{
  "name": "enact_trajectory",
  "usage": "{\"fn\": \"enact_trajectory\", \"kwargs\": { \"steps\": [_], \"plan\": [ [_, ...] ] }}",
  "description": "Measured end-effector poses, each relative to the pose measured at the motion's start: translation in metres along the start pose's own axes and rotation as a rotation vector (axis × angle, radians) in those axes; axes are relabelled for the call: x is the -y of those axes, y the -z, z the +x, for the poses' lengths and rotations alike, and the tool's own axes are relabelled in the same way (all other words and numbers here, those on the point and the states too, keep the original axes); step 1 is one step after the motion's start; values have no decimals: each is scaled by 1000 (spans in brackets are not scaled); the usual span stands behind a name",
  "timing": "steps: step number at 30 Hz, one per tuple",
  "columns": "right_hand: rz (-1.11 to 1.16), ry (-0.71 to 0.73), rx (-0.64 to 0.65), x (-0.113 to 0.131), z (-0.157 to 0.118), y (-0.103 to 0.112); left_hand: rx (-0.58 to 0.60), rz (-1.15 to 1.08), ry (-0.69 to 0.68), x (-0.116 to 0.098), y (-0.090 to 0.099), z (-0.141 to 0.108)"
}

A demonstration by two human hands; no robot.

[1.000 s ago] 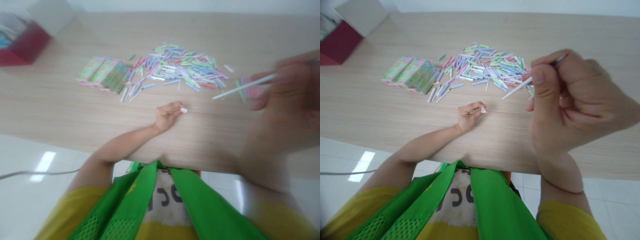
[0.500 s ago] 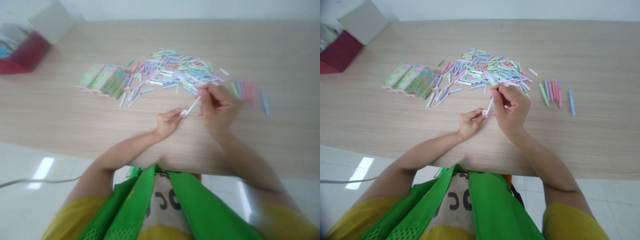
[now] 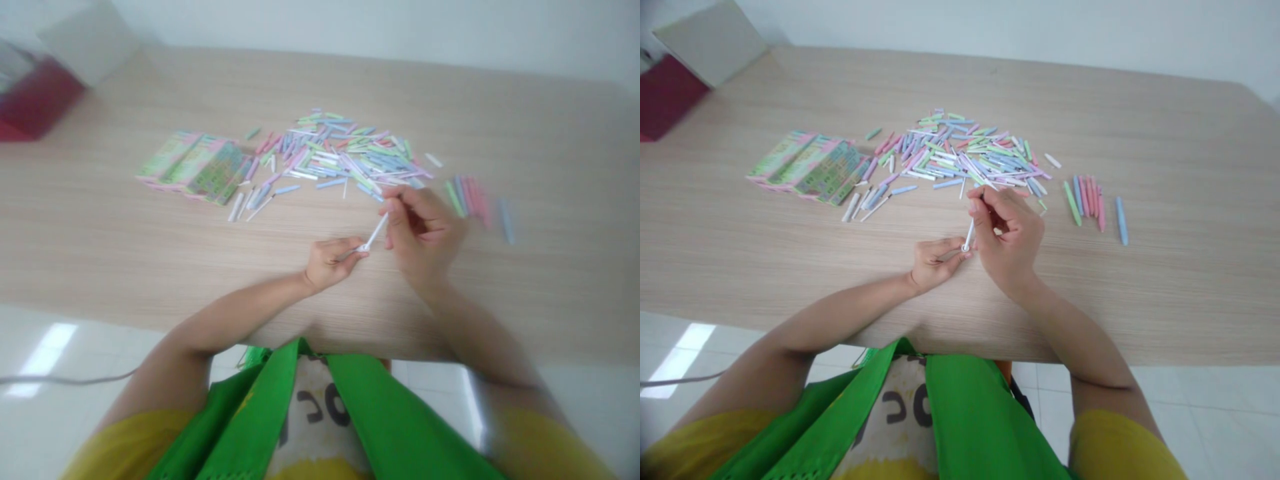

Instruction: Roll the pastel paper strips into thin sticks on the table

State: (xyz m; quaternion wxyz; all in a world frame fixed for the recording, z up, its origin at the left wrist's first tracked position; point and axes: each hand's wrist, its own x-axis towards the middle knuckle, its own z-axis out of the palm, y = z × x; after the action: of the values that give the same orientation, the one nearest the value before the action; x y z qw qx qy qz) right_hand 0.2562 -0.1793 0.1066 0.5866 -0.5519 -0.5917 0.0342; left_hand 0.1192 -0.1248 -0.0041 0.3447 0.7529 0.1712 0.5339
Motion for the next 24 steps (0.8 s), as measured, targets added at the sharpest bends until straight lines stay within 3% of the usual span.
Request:
{"fn": "enact_trajectory", "kwargs": {
  "steps": [4, 10, 16, 20, 24],
  "plan": [
    [-65, 98, 6, 3, -2, -3, -8, -9, 21, -2, 2, 2],
    [-114, 140, 80, -10, -20, -21, -67, -91, 166, 4, 13, 9],
    [-87, 117, 68, -24, -30, -34, 102, -287, 285, 10, 16, 3],
    [-100, 79, -27, -20, -21, -25, 208, -556, 458, 5, 13, 13],
    [-52, 33, -23, -6, -7, -12, 408, -840, 625, -1, 17, 29]
  ]
}}
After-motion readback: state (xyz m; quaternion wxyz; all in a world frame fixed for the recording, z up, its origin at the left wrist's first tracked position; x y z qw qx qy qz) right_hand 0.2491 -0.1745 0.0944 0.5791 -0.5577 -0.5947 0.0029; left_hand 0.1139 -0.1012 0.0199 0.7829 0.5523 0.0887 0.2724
